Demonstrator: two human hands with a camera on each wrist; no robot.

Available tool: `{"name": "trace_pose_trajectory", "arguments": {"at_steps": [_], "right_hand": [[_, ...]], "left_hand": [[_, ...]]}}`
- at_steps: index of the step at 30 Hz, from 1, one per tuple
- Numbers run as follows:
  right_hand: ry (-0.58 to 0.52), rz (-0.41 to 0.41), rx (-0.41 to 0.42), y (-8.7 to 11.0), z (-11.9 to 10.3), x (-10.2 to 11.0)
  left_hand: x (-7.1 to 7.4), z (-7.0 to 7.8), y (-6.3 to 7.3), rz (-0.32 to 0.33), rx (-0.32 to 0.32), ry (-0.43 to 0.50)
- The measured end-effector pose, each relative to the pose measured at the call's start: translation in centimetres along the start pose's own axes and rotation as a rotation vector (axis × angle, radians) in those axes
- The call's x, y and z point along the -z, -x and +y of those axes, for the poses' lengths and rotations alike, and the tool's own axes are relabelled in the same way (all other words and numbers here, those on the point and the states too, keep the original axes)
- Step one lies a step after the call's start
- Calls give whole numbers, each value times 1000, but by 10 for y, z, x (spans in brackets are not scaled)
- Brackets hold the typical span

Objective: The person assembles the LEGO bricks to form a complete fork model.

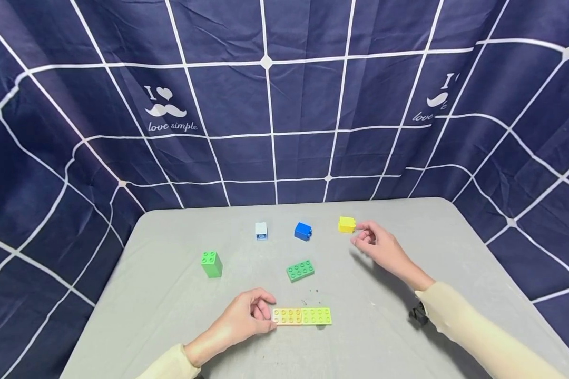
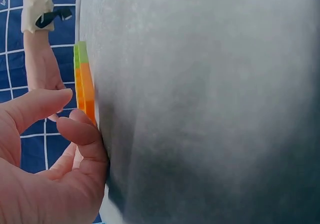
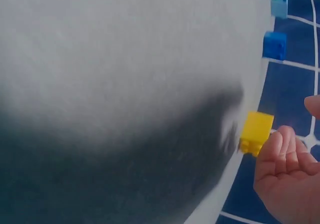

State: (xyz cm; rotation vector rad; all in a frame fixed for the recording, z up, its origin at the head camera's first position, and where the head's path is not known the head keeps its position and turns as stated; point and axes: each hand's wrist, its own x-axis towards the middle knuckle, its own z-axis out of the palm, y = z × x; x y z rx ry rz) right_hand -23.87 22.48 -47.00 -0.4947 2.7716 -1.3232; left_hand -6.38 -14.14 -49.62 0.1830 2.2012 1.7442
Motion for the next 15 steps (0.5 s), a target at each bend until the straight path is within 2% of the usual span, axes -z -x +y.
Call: {"name": "trace_pose_trajectory", "arguments": {"at_steps": [7,15], "right_hand": [[24,10,-8,-20,17,-1],[21,-2,-25,-40,22,2]], "left_hand": [[-4,-1,0,10,25,25],[-6,0,0,6,42,89]]}}
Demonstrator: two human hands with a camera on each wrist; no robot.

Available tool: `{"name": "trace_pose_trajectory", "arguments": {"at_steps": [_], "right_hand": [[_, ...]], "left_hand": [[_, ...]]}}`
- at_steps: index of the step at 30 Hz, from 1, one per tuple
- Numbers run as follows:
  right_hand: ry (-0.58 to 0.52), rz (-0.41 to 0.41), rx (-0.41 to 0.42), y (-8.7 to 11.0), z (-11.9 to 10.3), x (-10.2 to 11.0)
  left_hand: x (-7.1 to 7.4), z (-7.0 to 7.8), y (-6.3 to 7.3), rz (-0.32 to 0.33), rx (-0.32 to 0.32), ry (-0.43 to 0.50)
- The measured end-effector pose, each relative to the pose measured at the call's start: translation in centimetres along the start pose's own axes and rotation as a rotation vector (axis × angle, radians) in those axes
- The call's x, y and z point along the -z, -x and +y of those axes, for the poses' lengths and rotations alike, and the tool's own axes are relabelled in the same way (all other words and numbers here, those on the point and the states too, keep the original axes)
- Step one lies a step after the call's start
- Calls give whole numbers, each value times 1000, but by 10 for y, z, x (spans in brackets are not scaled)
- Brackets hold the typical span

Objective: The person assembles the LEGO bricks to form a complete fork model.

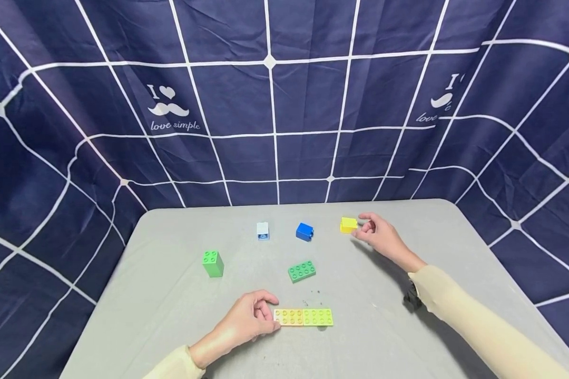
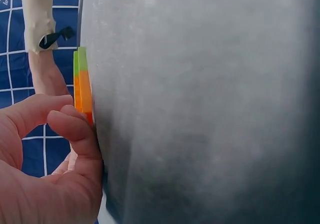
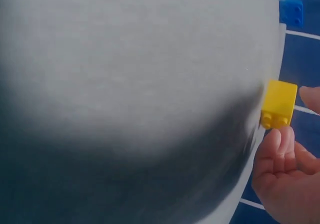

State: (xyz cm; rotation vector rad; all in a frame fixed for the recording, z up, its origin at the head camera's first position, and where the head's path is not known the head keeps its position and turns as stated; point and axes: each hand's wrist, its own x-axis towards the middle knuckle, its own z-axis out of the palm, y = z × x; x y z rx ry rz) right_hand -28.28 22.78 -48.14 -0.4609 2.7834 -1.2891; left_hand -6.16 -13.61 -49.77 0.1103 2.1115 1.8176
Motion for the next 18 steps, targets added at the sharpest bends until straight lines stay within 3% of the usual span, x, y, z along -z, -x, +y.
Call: {"name": "trace_pose_trajectory", "arguments": {"at_steps": [18], "right_hand": [[-87,-107,-90,-19,5,-2]], "left_hand": [[-1,-7,-1,-10,5,38]]}}
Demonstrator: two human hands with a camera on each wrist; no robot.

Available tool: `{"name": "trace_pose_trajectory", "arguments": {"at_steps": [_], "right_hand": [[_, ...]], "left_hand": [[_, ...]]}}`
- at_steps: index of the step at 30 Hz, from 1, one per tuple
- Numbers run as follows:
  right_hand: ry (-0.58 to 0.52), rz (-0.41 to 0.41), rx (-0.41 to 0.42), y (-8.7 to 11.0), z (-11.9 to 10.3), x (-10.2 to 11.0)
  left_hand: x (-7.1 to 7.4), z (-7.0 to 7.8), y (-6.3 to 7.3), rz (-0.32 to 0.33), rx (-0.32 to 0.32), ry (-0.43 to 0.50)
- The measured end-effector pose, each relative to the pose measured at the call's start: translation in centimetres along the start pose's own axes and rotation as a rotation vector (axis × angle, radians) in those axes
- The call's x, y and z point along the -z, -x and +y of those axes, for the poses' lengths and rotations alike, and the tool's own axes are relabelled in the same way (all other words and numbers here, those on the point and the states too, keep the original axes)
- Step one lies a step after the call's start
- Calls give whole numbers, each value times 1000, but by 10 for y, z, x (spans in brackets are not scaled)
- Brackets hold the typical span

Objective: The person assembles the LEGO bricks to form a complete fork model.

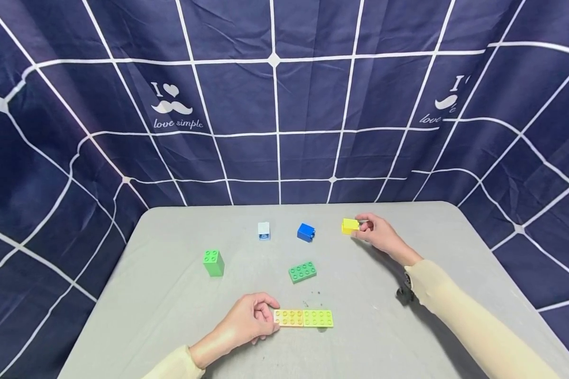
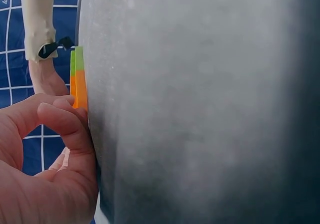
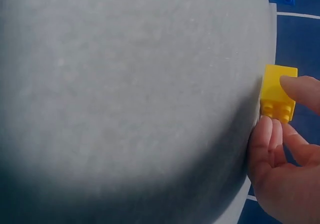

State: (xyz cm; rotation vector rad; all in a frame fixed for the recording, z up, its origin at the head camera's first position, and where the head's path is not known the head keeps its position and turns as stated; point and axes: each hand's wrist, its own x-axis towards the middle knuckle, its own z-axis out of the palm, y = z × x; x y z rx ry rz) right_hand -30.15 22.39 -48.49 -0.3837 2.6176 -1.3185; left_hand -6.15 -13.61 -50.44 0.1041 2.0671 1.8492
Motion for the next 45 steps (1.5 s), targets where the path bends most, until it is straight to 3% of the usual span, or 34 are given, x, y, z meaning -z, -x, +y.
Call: {"name": "trace_pose_trajectory", "arguments": {"at_steps": [15,23,29,45], "right_hand": [[44,23,7,-1,6,-4],[30,56,45,2,9,-3],[15,46,22,10,5,-6],[-86,112,62,24,6,-6]], "left_hand": [[-2,5,0,-21,-26,-58],[-1,7,-1,-2,-36,-113],[0,5,2,14,-44,-148],[-4,6,4,23,-49,-121]]}}
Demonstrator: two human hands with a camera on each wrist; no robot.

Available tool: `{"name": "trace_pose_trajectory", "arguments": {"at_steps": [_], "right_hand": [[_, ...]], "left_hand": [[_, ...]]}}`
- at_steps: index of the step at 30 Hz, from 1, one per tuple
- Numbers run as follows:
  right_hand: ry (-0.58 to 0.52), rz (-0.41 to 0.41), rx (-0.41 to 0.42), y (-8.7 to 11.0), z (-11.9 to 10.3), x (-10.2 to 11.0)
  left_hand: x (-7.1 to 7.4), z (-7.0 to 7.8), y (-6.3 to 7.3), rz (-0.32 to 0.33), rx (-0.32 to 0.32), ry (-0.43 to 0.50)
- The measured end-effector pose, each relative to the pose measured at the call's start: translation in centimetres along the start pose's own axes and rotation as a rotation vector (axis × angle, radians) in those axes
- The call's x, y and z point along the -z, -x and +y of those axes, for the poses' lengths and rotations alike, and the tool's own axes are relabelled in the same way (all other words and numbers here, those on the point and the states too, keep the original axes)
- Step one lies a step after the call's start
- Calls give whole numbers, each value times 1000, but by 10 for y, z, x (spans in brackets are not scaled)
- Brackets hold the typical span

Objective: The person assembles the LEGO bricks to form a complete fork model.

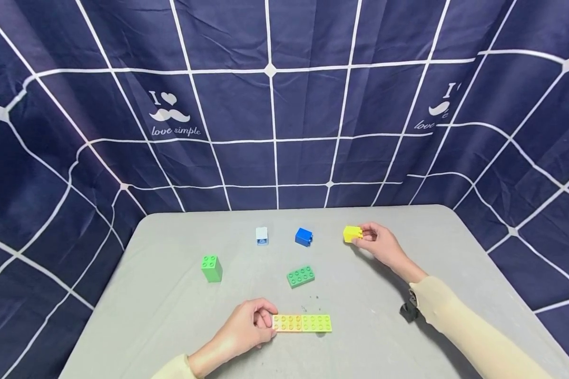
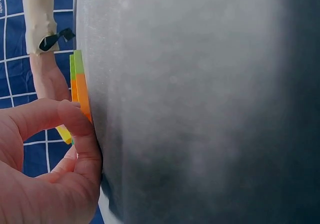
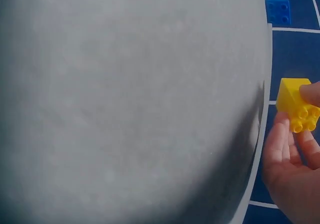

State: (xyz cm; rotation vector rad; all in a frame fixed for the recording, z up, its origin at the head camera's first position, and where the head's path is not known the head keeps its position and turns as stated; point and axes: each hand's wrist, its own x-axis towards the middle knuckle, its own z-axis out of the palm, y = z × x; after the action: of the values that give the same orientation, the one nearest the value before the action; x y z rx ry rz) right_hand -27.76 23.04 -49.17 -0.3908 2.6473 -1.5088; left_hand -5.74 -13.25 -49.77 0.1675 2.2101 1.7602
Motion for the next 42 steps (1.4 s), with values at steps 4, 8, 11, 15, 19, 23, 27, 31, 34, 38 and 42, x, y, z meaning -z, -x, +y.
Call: {"name": "trace_pose_trajectory", "arguments": {"at_steps": [4,8,11,15,19,23,27,31,34,38,42], "right_hand": [[-26,-7,-7,7,-4,0],[-56,-12,-15,16,-8,0],[-80,-17,-18,21,-11,-1],[-117,-28,-9,28,-13,-3],[-161,-34,-1,36,-13,-5],[-222,-37,11,41,-14,-9],[-253,-45,43,46,-16,-11],[-245,-56,67,53,-19,-13],[-234,-71,82,58,-20,-13],[-220,-85,103,64,-22,-13],[-215,-99,123,71,-22,-14]], "left_hand": [[-1,-1,1,5,-3,6],[-1,-3,2,6,0,3],[-1,-3,2,6,0,-3],[0,-4,2,6,-2,-12],[1,-3,2,11,-3,-20],[2,-3,3,15,2,-17],[2,-3,3,18,-2,-11],[3,-3,2,14,-3,-11],[3,-2,1,14,2,-17],[2,-1,-1,15,4,-16],[1,-2,-2,16,7,-2]]}}
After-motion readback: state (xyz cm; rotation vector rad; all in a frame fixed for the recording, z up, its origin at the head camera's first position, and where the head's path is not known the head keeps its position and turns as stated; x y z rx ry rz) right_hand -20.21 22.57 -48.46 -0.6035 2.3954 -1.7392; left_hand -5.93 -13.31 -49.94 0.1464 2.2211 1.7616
